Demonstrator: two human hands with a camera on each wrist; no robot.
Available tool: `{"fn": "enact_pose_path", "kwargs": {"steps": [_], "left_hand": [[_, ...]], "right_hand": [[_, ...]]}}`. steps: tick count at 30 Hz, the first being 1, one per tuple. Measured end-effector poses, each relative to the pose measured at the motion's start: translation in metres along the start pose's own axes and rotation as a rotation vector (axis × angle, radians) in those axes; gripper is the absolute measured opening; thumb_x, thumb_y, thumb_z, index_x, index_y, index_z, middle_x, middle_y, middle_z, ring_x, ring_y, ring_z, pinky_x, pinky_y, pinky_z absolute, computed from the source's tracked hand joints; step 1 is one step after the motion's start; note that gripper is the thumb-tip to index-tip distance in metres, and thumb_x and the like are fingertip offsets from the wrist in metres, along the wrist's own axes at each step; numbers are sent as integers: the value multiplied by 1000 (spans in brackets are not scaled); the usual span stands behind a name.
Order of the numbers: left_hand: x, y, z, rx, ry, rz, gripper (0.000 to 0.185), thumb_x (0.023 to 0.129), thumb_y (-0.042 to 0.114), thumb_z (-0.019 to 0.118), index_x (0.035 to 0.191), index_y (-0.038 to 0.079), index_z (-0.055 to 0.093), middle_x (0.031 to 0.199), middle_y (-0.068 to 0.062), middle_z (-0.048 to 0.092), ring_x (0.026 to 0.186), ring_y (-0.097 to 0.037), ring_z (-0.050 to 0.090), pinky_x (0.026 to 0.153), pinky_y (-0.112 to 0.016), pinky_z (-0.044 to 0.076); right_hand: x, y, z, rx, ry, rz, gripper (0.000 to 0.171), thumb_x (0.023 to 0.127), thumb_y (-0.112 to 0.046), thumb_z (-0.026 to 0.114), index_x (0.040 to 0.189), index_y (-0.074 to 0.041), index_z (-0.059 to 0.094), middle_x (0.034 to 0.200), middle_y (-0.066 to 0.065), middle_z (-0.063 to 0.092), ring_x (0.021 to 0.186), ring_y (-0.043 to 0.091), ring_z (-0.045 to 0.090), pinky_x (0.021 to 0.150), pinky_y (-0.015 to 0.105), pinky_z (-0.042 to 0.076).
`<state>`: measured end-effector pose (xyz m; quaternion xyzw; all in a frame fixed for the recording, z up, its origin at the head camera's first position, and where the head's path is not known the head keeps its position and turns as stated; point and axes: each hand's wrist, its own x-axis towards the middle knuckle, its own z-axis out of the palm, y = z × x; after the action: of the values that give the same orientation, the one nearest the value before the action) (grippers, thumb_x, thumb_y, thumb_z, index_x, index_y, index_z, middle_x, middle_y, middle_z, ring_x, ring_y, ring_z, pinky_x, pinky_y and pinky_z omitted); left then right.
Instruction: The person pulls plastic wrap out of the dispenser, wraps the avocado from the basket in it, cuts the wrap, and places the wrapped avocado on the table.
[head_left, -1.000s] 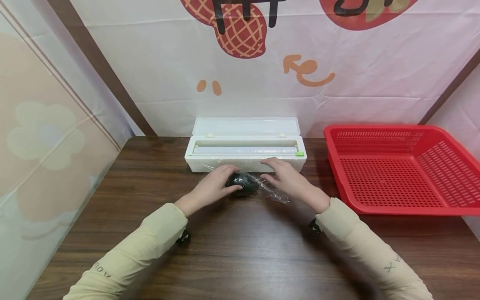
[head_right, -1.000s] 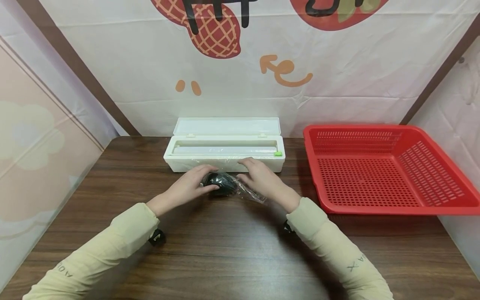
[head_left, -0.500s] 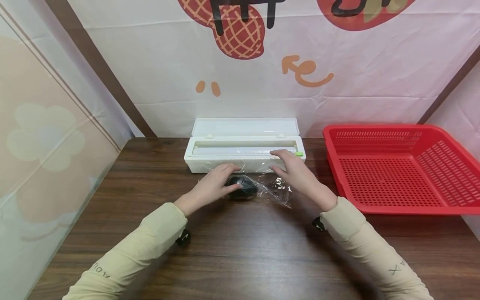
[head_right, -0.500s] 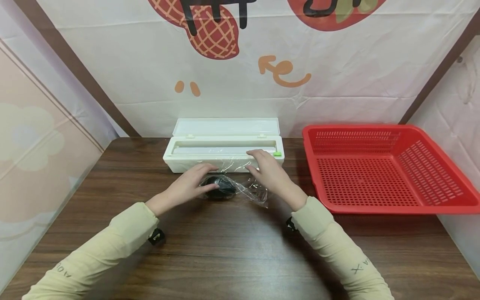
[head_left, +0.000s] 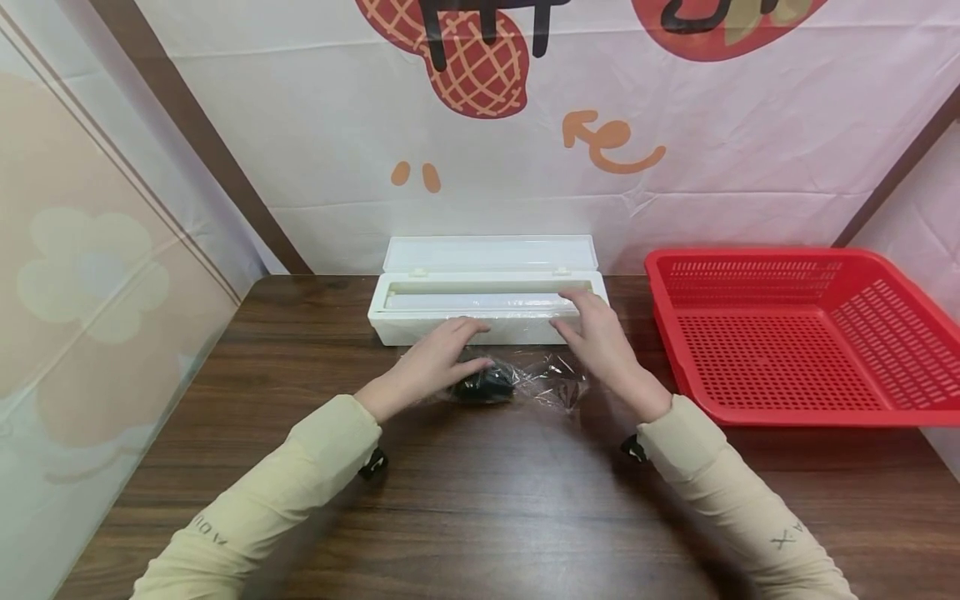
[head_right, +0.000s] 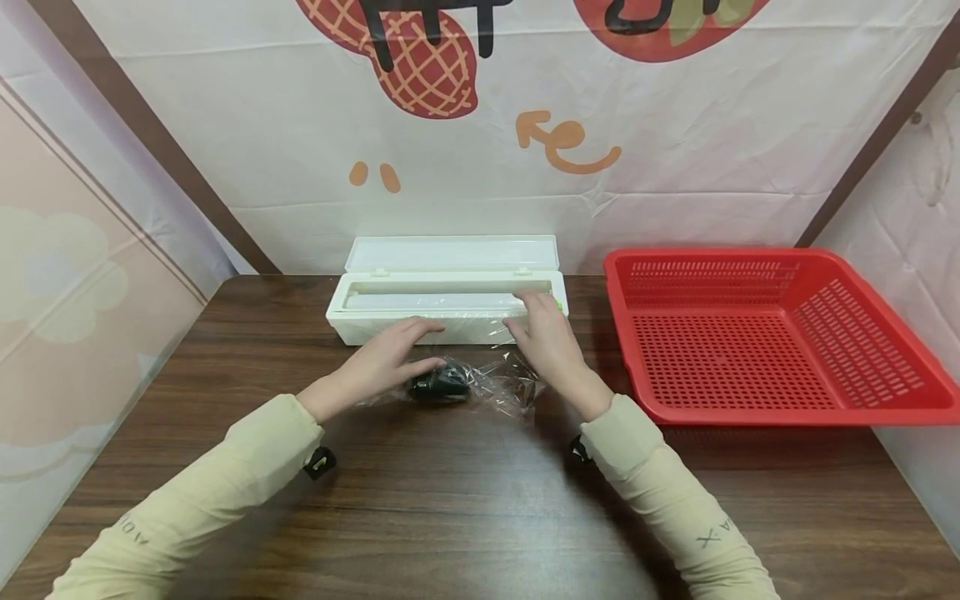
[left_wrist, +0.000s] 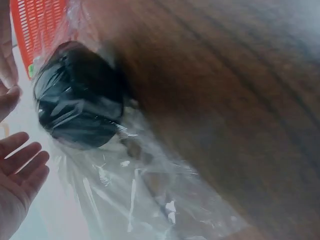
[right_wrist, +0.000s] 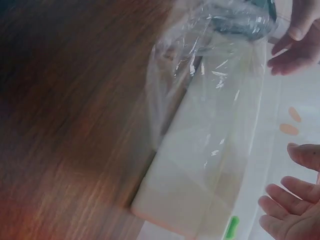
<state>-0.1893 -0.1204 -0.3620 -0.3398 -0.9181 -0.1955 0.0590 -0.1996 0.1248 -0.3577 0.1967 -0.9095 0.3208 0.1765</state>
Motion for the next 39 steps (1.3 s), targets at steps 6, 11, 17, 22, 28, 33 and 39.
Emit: {"fn": "enact_pose_path", "kwargs": {"steps": [6, 11, 17, 22, 28, 33, 39], "left_hand": [[8, 5, -6, -5, 3, 26, 48, 85, 30, 64, 120, 1, 52, 121, -13, 55, 112, -25, 51, 98, -37, 40], [15, 6, -9, -32, 14, 56, 46, 84, 27, 65, 119, 0, 51, 120, -14, 55, 113, -26, 50, 100, -37, 38], [23, 8, -14, -22, -11, 64, 50, 85, 28, 64, 122, -1, 49, 123, -15, 53, 116, -26, 48, 102, -37, 36], [29, 10, -18, -10, -39, 49, 52, 85, 29, 63, 125, -1, 48, 127, -16, 51, 119, -28, 45, 104, -38, 33], [36, 12, -21, 5, -53, 55, 52, 86, 31, 62, 126, 0, 47, 127, -15, 51, 118, -27, 46, 103, -37, 34], [42, 14, -24, 10, -78, 50, 54, 87, 33, 60, 127, 0, 46, 129, -15, 49, 119, -27, 46, 103, -37, 34], [49, 17, -27, 3, -103, 29, 52, 88, 30, 60, 127, 0, 46, 128, -15, 50, 119, -27, 45, 104, -37, 34]], "right_hand": [[2, 7, 4, 9, 71, 35, 41, 80, -10, 69, 115, 5, 55, 113, 20, 58, 108, 33, 51, 93, 43, 40], [2, 9, 6, 39, 87, 104, 43, 81, -12, 69, 117, 5, 53, 116, 21, 56, 111, 34, 49, 95, 43, 38], [3, 11, 5, 65, 92, 171, 48, 82, -14, 68, 121, 7, 51, 122, 23, 53, 114, 35, 47, 98, 44, 36], [3, 14, 6, 70, 99, 207, 52, 81, -16, 69, 123, 8, 49, 122, 25, 52, 115, 37, 46, 98, 45, 35], [2, 22, 9, 79, 105, 260, 54, 81, -19, 69, 125, 6, 49, 126, 23, 50, 119, 36, 44, 101, 44, 33], [0, 26, 11, 91, 116, 290, 59, 80, -20, 71, 127, 7, 47, 130, 25, 46, 125, 37, 38, 105, 44, 29], [-2, 29, 12, 119, 137, 327, 59, 81, -18, 70, 127, 9, 46, 131, 27, 44, 127, 37, 34, 107, 43, 26]]}}
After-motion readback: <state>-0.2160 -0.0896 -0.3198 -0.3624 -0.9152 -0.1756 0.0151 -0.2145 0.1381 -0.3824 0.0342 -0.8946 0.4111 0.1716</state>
